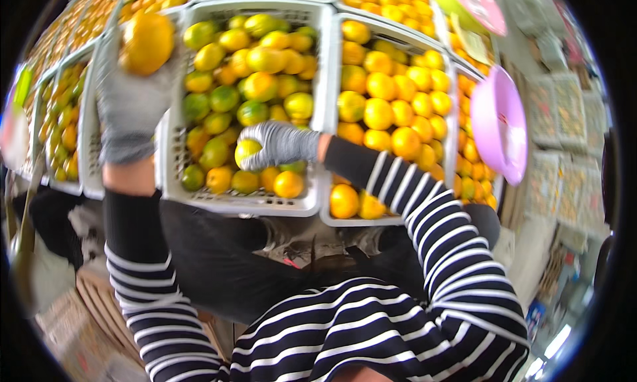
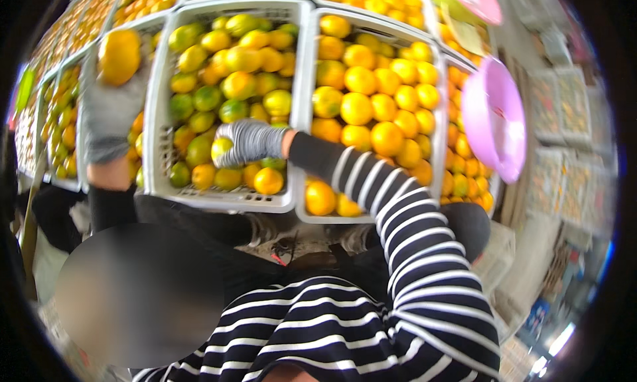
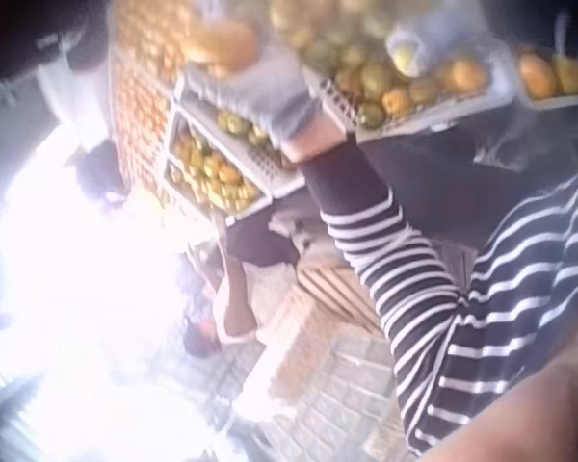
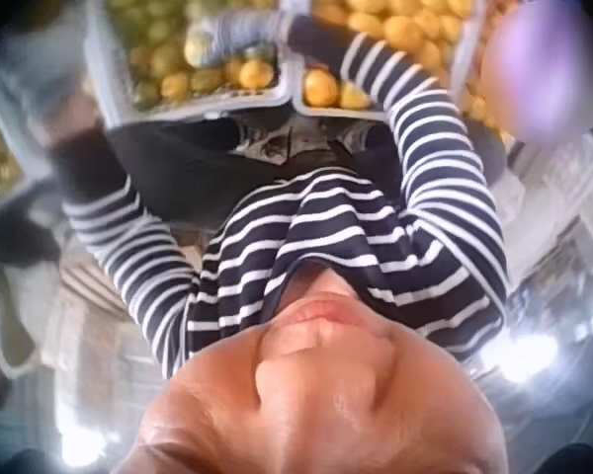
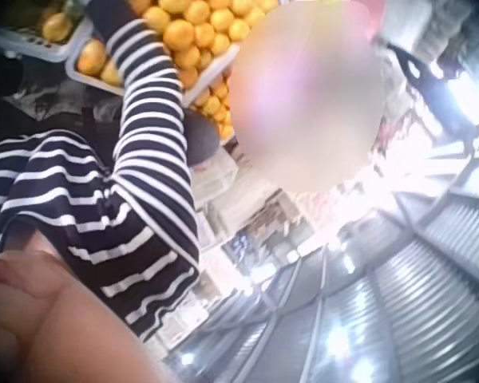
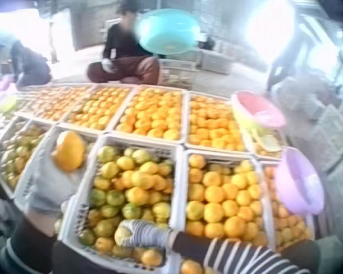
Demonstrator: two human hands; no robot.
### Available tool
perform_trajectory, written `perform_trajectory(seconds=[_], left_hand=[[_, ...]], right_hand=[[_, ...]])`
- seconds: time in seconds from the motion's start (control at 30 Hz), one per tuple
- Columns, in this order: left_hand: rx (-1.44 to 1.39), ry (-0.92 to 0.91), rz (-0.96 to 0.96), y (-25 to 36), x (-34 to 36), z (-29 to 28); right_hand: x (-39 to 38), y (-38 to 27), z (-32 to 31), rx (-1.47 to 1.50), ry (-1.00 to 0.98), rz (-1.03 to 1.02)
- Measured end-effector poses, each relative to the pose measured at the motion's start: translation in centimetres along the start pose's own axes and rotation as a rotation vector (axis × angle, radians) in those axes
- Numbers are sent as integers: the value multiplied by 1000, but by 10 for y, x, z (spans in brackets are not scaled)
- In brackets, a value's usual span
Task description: The person sorts oranges from white crates into a pink bowl, handling them one by one with gloved hands. The person occasionally transfers oranges between crates and places selected fruit into the bowl.
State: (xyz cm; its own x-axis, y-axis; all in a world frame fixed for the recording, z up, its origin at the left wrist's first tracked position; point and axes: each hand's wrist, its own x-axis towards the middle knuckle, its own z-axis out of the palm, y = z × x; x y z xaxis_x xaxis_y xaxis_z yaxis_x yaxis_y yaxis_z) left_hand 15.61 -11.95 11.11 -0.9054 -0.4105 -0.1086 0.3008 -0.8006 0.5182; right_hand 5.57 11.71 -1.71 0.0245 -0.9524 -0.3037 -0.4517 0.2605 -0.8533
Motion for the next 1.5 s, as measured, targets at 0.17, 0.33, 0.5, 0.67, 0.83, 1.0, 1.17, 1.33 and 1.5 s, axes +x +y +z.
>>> perform_trajectory(seconds=[0.17,0.33,0.5,0.67,0.83,1.0,1.17,1.33,1.5], left_hand=[[29,182,98,-14,-13,45],[-12,143,-47,-45,7,65],[112,194,-26,-59,4,78],[230,297,-64,-78,5,88],[302,225,-134,-125,9,111],[257,-34,-345,-183,52,113],[1443,-634,271,-289,153,83],[238,227,-391,-358,198,143],[-1,144,-371,-344,196,142]], right_hand=[[-107,56,-181,38,725,149],[-203,189,-281,-714,450,682],[-210,191,-283,-788,523,572],[-178,189,-265,-866,370,704],[-146,206,-238,-1020,341,663],[-219,166,-276,-554,745,461],[-265,177,-230,-752,511,501],[-231,166,-238,-821,591,627],[-180,209,-247,-1077,600,649]])
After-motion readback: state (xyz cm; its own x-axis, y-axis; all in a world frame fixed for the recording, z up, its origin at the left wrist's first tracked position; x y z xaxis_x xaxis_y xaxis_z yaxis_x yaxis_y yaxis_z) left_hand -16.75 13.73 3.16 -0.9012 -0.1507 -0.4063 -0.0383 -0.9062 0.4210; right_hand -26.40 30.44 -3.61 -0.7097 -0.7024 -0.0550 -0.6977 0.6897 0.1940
